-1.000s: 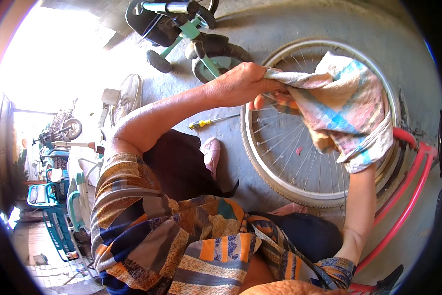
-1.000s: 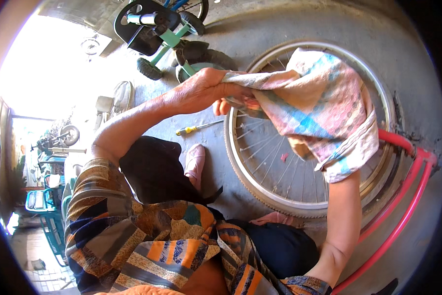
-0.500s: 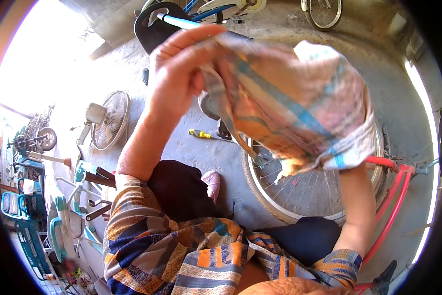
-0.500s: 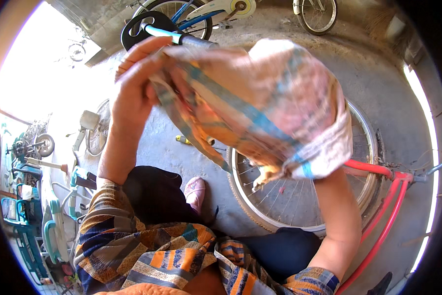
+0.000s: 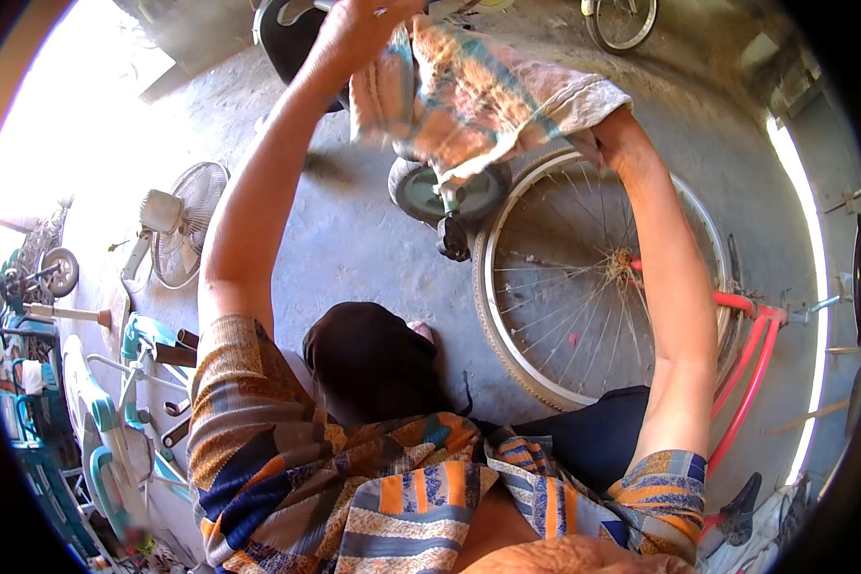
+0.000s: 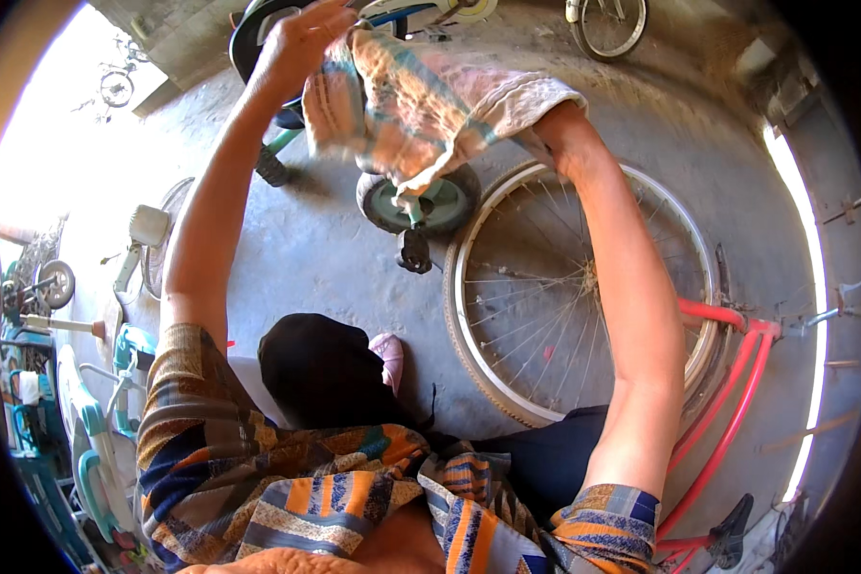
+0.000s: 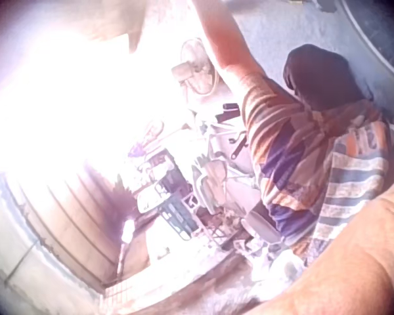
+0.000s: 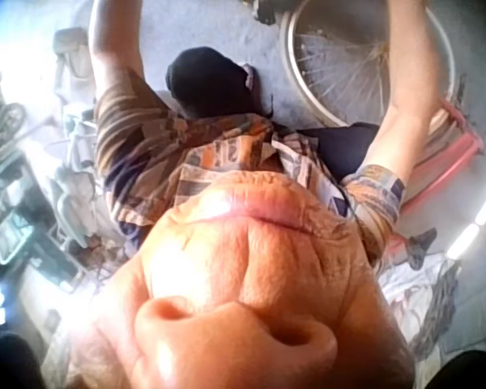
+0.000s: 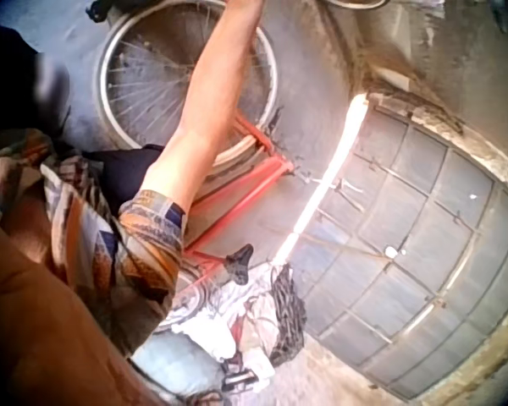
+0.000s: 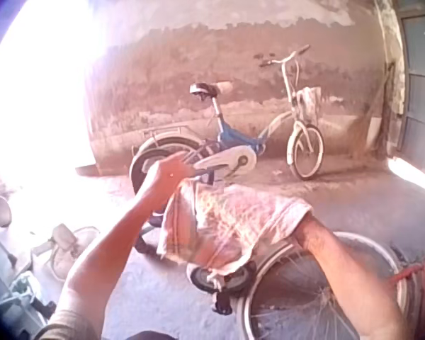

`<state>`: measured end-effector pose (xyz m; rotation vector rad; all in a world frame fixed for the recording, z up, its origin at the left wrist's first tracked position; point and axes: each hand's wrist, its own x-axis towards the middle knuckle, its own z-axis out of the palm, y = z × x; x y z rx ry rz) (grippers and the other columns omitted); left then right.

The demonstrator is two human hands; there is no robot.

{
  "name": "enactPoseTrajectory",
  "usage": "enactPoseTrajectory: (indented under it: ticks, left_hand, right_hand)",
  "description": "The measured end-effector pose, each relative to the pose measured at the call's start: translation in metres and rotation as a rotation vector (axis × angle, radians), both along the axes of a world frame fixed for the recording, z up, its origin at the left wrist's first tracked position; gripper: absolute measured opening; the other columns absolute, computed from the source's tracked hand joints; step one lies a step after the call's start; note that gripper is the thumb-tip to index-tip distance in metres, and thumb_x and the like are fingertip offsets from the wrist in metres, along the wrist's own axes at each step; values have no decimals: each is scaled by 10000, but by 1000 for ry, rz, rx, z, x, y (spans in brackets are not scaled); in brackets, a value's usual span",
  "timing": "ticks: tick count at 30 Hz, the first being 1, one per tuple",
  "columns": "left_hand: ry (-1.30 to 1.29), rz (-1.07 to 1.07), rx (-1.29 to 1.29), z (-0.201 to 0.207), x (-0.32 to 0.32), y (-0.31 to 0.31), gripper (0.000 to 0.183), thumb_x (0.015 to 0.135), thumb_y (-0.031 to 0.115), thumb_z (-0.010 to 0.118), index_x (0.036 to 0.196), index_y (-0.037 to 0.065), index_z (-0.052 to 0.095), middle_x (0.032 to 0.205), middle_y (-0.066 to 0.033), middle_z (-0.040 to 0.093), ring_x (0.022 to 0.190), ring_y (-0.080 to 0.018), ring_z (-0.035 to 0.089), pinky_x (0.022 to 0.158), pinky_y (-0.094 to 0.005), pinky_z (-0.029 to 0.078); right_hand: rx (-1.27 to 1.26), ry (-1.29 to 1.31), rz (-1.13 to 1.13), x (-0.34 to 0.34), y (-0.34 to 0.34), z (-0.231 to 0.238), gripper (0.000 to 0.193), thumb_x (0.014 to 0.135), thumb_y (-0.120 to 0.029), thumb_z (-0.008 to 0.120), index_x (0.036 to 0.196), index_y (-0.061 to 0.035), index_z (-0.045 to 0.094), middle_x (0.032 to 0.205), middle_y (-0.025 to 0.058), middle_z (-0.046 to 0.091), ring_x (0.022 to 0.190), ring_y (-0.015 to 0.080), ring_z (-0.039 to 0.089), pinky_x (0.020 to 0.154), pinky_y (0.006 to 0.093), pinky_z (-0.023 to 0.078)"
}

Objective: The person wipes the wheel spokes and frame of a bicycle with a cloth, then uses a screwdriver to adjust a component on a small tricycle.

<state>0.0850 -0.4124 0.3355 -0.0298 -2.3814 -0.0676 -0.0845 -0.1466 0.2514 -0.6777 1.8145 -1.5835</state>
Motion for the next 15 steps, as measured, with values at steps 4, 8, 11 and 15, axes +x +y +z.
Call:
enactPoseTrajectory:
  ticks: [4, 8, 11, 15]
  left_hand:
    - [-156, -258, 43, -55, -9, 47, 492, 806, 337, 684, 1151, -2, 593, 986, -181, 610, 968, -355, 579, 855, -445, 446]
    - [-221, -206, -93, -39, -27, 74, 448, 675, 243, 762, 1032, 20, 609, 936, -171, 612, 900, -361, 577, 784, -431, 455]
    - [-297, -106, -94, -25, -28, 75, 409, 633, 192, 795, 959, 21, 617, 881, -167, 615, 880, -345, 595, 757, -415, 463]
    - [-209, -150, -78, -32, -21, 64, 470, 612, 207, 820, 991, 17, 618, 882, -162, 629, 853, -343, 609, 750, -410, 470]
  right_hand:
    - [-224, 56, 93, 10, 39, -37, 339, 917, -92, 532, 1238, 14, 554, 1187, 87, 618, 1018, 139, 610, 854, 300, 507]
    - [-154, -54, 363, -6, 68, -47, 250, 884, -90, 588, 1116, -1, 613, 969, 53, 670, 834, 157, 637, 727, 275, 521]
    - [-108, -19, 402, -10, 78, -28, 209, 889, -109, 610, 1029, 36, 663, 862, 84, 693, 750, 174, 668, 671, 284, 544]
    - [-134, 137, 284, -8, 100, 31, 229, 891, -166, 610, 990, 32, 667, 869, 110, 701, 726, 172, 672, 671, 288, 551]
